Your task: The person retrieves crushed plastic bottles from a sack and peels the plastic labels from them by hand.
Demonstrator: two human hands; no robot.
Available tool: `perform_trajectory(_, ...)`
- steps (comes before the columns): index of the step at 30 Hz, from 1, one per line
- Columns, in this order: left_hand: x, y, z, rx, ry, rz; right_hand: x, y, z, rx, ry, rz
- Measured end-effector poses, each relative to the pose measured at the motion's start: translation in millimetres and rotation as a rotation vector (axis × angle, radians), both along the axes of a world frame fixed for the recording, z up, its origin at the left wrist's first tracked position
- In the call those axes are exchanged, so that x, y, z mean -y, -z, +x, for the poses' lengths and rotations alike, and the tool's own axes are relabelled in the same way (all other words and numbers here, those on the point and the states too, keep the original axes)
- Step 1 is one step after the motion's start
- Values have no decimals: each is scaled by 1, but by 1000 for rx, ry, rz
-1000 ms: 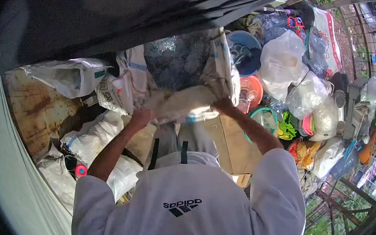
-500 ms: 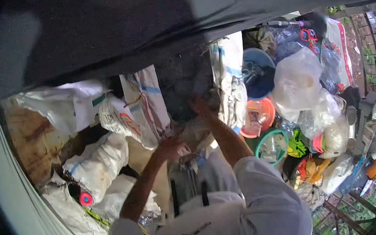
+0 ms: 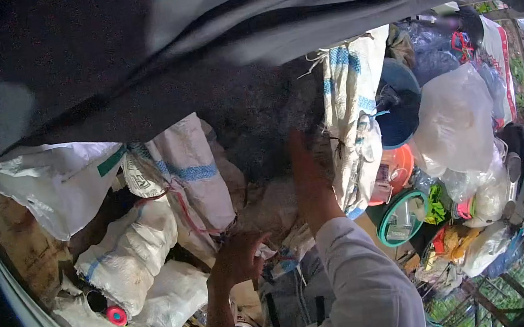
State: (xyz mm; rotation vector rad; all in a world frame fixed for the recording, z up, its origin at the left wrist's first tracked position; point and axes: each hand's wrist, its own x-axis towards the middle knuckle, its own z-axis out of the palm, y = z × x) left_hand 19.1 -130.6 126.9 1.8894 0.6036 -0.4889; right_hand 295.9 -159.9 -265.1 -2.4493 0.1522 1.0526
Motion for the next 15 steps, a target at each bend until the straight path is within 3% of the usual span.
perform_trajectory(5,2,-7,-5,22,6,133,-23,-29,-13,-18,131,155)
perform_trajectory(9,9,-16,-13,225,-45,201,-55,-99,-39,-61,298,438)
perform_trajectory(13,4,-54,-14,112,-73,191,-66,-173,-73,-228,507,786)
perform_trajectory(15,4,-52,-27,133,-102,219,-51,-227,-88,-258,419,930)
